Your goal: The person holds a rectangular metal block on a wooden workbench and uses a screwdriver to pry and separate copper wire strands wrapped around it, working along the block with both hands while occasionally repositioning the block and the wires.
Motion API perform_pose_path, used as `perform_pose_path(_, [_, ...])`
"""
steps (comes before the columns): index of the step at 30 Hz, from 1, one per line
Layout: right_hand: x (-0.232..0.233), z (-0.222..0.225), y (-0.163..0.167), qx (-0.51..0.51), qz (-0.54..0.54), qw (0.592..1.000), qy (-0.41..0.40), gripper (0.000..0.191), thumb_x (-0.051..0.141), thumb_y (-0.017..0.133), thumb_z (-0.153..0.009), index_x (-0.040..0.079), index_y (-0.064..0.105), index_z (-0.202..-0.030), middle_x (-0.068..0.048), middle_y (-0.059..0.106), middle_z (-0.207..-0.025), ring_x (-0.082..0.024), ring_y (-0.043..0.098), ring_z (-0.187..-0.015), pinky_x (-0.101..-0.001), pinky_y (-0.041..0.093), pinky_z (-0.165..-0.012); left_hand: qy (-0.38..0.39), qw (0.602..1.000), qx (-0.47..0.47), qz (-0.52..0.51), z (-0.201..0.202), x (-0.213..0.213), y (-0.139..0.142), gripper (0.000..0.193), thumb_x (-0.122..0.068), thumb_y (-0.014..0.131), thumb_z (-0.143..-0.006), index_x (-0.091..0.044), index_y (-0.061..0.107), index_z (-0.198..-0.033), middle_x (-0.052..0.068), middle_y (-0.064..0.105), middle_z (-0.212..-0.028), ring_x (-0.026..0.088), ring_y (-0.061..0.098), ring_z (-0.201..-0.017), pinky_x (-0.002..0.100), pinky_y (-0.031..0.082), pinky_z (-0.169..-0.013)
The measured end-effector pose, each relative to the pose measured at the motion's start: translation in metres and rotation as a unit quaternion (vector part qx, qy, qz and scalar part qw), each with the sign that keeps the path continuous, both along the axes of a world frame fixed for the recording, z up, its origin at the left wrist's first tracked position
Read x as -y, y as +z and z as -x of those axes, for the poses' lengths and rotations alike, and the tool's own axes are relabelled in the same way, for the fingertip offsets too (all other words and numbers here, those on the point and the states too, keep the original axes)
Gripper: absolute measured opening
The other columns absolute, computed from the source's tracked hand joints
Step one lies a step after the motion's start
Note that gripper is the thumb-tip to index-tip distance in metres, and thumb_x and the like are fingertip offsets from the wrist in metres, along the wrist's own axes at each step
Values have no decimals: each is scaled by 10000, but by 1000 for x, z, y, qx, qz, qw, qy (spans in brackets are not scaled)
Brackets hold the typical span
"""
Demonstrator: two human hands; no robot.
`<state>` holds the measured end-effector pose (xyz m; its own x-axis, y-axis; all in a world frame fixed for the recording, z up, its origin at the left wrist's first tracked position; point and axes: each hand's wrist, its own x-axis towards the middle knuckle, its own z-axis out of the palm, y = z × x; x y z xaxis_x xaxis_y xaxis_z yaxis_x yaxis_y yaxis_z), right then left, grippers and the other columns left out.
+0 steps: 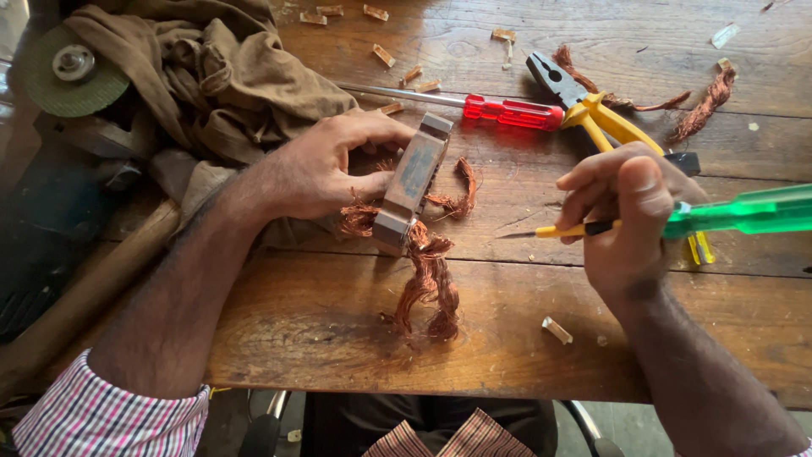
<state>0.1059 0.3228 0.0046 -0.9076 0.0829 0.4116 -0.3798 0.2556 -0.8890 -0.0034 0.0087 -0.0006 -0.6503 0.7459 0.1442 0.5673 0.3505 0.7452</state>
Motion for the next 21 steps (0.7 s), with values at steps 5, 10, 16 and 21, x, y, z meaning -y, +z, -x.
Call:
perform_pose_path(5, [-1,0,3,2,6,1000,-8,709,609,405,-1154,-23,595,-893,-79,594,-641,-123,608,-516,-217,468,-491,-10,1000,-12,-6,1,0,0,518,-261,722,-934,-63,603,-1398,122,652,-1379,242,588,-1297,399,443,-1141])
perform_pose_path(10, [-5,2,2,-14,23,999,-30,707,590,397,-1168,-21,601,-876,-88,589,-634,-137,609,-524,-224,470,-498,-1,1000,12,-16,0,-1,1,499,-219,716,-922,-72,613,-1388,100,682,-1338,222,633,-1244,369,484,-1109])
perform_pose_path(16, [-55,-22,-15,-105,1,981,-165,519,451,481,-1187,-17,564,-978,-86,583,-741,-153,608,-608,-253,498,-586,-4,996,65,-54,-4,-2,4,424,-120,700,-915,-59,633,-1329,76,690,-1232,177,655,-1154,319,513,-1040])
perform_pose_path(21, [-128,-119,-38,-149,27,896,-418,328,324,545,-1111,7,571,-1033,-92,603,-864,-171,632,-735,-274,531,-702,-10,998,30,-48,-1,2,-2,397,-59,698,-897,-33,651,-1290,85,689,-1177,190,642,-1084,328,524,-971])
